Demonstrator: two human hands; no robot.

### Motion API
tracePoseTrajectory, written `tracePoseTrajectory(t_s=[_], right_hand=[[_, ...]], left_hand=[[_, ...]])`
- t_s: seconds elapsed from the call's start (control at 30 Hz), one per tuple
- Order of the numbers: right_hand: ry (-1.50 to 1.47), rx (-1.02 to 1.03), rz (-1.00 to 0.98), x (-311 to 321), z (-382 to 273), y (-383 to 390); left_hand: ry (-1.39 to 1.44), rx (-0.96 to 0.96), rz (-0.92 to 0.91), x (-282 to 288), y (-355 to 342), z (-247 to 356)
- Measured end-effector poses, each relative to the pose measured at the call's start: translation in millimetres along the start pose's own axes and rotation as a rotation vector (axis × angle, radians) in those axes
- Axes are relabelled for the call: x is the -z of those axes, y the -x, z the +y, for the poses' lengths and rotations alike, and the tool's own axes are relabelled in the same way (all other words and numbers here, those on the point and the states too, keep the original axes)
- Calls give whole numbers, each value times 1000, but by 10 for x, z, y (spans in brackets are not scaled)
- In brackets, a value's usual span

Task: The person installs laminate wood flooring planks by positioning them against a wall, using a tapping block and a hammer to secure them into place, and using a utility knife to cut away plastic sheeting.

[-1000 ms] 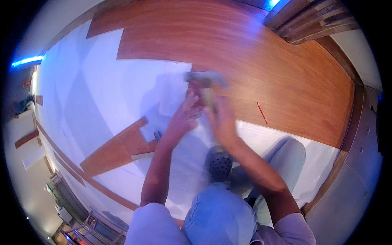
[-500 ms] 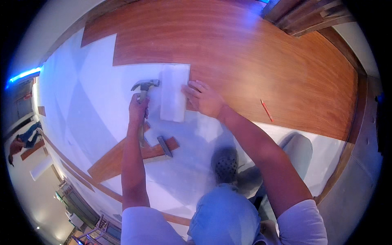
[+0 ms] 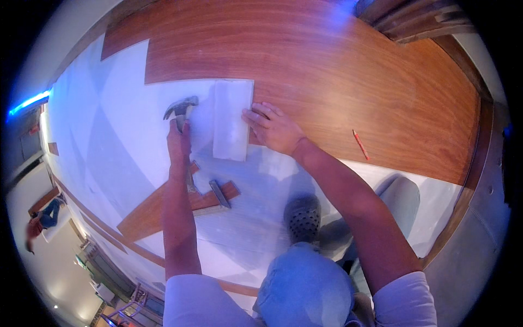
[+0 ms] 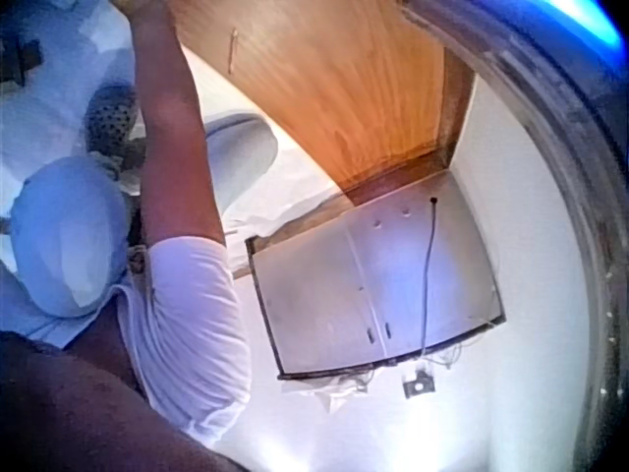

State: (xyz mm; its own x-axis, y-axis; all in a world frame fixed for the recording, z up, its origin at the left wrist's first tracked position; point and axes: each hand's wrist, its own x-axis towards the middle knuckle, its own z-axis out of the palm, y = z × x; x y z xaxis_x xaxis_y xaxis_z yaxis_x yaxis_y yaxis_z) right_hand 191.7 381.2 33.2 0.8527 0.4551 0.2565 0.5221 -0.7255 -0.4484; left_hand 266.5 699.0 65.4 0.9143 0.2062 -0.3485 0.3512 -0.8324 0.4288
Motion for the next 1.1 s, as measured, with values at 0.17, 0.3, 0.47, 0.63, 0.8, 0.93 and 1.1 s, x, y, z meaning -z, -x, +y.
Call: tracePoseTrajectory(t_s=[0.17,0.3,0.47,0.63,0.8,0.93,1.1], right_hand=[[0,-2,-1,-31,72,3],[23,-7,3,32,49,22],[-12,-22,-31,44,41,42],[-55,-29,0,-24,50,-38],[-54,-3,15,21,88,47],[-57,58,-70,-38,234,129],[-80,62,125,-165,29,112]], left_hand=[[-154,-304,-90,-93,-48,32],[-81,-47,-107,3,-57,140],[-212,-234,-107,-87,52,179],[-120,-126,-62,-84,7,74],[-158,-260,-88,-166,-38,131],[-86,-214,-51,-347,-34,15],[-145,-38,149,-262,36,-63]])
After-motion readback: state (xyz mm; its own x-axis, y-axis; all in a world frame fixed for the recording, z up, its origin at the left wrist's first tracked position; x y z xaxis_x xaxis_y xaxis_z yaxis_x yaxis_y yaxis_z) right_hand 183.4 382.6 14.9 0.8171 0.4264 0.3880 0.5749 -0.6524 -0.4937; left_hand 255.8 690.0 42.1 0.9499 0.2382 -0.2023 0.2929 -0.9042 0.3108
